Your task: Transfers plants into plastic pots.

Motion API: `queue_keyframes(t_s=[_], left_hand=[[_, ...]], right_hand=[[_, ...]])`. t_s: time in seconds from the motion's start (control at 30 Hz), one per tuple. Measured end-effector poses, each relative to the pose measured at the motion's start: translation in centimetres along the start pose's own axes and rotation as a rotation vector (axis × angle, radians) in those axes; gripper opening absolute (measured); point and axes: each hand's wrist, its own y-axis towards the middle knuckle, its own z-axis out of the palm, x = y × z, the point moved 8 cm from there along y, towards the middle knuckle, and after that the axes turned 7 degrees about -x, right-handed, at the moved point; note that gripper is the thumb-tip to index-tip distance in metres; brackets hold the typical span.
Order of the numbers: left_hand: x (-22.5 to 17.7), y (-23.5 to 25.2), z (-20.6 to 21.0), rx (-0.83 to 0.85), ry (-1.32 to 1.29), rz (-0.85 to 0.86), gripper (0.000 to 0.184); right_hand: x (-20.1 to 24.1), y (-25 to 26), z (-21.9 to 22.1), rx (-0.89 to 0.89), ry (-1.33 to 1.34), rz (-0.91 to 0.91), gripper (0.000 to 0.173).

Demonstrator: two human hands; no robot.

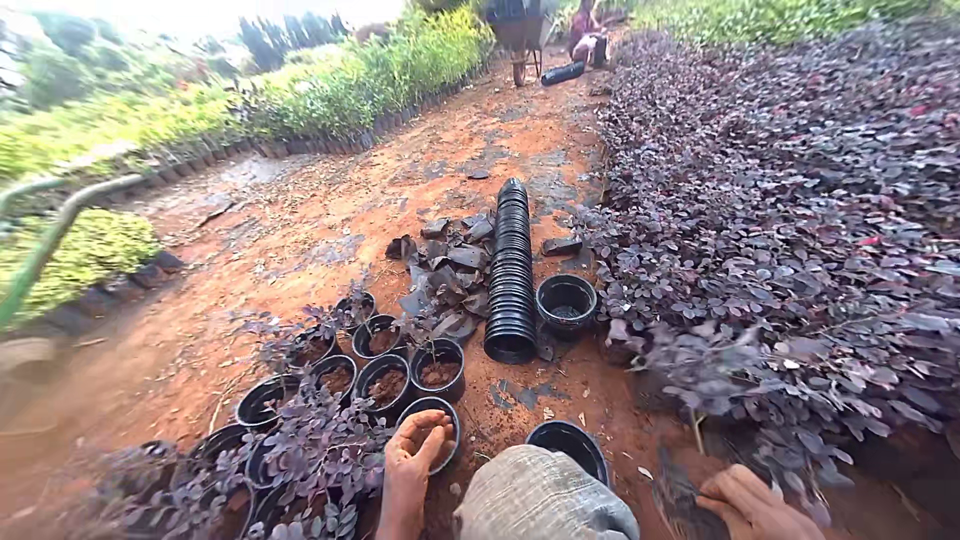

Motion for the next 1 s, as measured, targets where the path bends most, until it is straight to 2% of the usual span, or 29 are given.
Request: queue_keyframes(t_s=[0.13,0.17,0.23,0.3,0.37,0.43,0.47,0.5,0.57,0.67,0.73,0.77,0.83,0.87,0.93,1.0], left_hand=[[-7.4,-1.4,1.5,0.076,0.079,0.434,0.022],[-9.2,-2.2,2.0,0.083,0.082,0.492,0.029],[-12.3,-3.5,2.4,0.087,0.032,0.534,0.060],[-14.4,-4.6,2.6,0.070,-0.027,0.553,0.103],[-15.8,-5.5,2.6,0.023,-0.075,0.562,0.128],[-16.0,-6.4,3.0,-0.074,-0.094,0.532,0.134],[-15.5,-6.9,3.0,-0.153,-0.125,0.496,0.130],[-14.5,-7.0,2.5,-0.261,-0.192,0.450,0.118],[-11.0,-6.4,0.8,-0.393,-0.365,0.316,0.098],[-7.5,-5.6,0.3,-0.408,-0.631,0.149,0.074],[-6.9,-5.7,0.4,-0.393,-0.739,0.067,0.053],[-6.9,-5.8,0.4,-0.399,-0.760,0.037,0.048],[-6.8,-6.2,0.6,-0.428,-0.728,0.019,0.051],[-7.0,-6.3,0.6,-0.446,-0.674,0.035,0.058],[-7.2,-6.3,0.6,-0.465,-0.541,0.087,0.074],[-7.1,-6.3,0.6,-0.468,-0.465,0.113,0.080]], right_hand=[[8.7,10.1,-6.0,-0.246,0.044,-0.358,0.015],[11.3,12.4,-7.4,-0.307,0.043,-0.455,0.017],[17.6,16.2,-9.7,-0.365,0.054,-0.650,0.022],[23.9,18.2,-11.0,-0.303,0.061,-0.854,0.022],[29.8,18.2,-10.4,-0.196,0.093,-1.040,0.013],[34.6,16.4,-7.8,-0.002,0.174,-1.157,0.008],[36.3,15.0,-5.9,0.123,0.236,-1.184,0.008],[37.6,13.5,-3.9,0.233,0.311,-1.189,0.007],[38.5,11.3,-0.8,0.280,0.445,-1.182,0.007],[36.2,11.7,1.8,0.193,0.709,-1.037,0.013],[33.4,12.9,1.9,0.057,0.843,-0.888,0.032],[32.3,13.2,1.6,0.025,0.839,-0.830,0.051],[31.2,13.4,1.8,0.093,0.686,-0.768,0.099],[31.0,13.2,2.9,0.166,0.585,-0.748,0.113],[30.8,12.4,6.3,0.261,0.463,-0.720,0.119],[30.3,12.5,8.4,0.291,0.471,-0.684,0.108]])
